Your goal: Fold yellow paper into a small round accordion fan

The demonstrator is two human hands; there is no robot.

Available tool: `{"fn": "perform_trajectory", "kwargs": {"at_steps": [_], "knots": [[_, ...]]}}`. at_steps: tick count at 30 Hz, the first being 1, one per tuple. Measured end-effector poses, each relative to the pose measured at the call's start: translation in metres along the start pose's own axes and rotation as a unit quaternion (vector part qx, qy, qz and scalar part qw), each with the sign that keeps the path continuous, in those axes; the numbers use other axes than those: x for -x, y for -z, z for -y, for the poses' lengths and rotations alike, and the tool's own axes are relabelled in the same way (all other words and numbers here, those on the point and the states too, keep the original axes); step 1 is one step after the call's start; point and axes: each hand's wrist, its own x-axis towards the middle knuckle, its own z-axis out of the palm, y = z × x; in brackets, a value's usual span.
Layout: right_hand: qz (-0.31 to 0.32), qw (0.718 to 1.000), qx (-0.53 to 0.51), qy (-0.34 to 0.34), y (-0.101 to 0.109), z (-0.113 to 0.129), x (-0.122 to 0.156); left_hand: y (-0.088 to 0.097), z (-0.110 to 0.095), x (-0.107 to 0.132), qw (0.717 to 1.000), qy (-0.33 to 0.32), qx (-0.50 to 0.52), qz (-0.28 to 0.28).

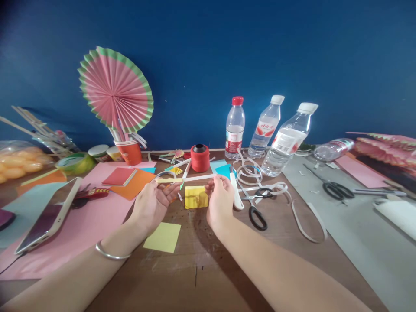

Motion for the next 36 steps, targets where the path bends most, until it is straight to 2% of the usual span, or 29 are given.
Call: {"fn": "perform_trajectory", "kwargs": {"at_steps": [4, 7, 9, 12, 15, 19, 22, 28, 36], "knots": [[-0.014, 1.0, 0.007, 0.026, -0.001, 0.003, -0.006, 0.0, -0.002, -0.002, 1.0, 0.006, -0.002, -0.003], [-0.015, 0.995, 0.068, 0.07, 0.001, 0.004, -0.008, 0.0, -0.003, -0.003, 1.0, 0.002, -0.006, 0.0], [0.014, 0.984, 0.14, 0.105, 0.003, 0.004, -0.007, 0.001, -0.003, -0.003, 1.0, 0.001, -0.005, 0.004], [0.099, 0.954, 0.257, 0.121, 0.003, 0.004, 0.0, 0.0, -0.003, -0.002, 1.0, 0.009, 0.002, 0.026], [0.176, 0.941, 0.275, 0.082, 0.0, 0.005, 0.009, -0.001, -0.004, 0.001, 0.998, 0.03, 0.01, 0.06], [0.237, 0.953, 0.187, -0.036, -0.004, 0.001, 0.015, -0.004, -0.006, 0.006, 0.995, 0.053, 0.008, 0.083], [0.225, 0.96, 0.154, -0.071, -0.004, -0.002, 0.013, -0.007, -0.008, 0.008, 0.994, 0.061, 0.005, 0.089], [0.224, 0.963, 0.136, -0.067, -0.004, 0.002, 0.013, -0.007, -0.009, 0.008, 0.992, 0.073, 0.003, 0.1], [0.178, 0.971, 0.16, 0.003, -0.004, 0.003, 0.011, -0.007, -0.006, 0.007, 0.995, 0.063, -0.003, 0.075]]}}
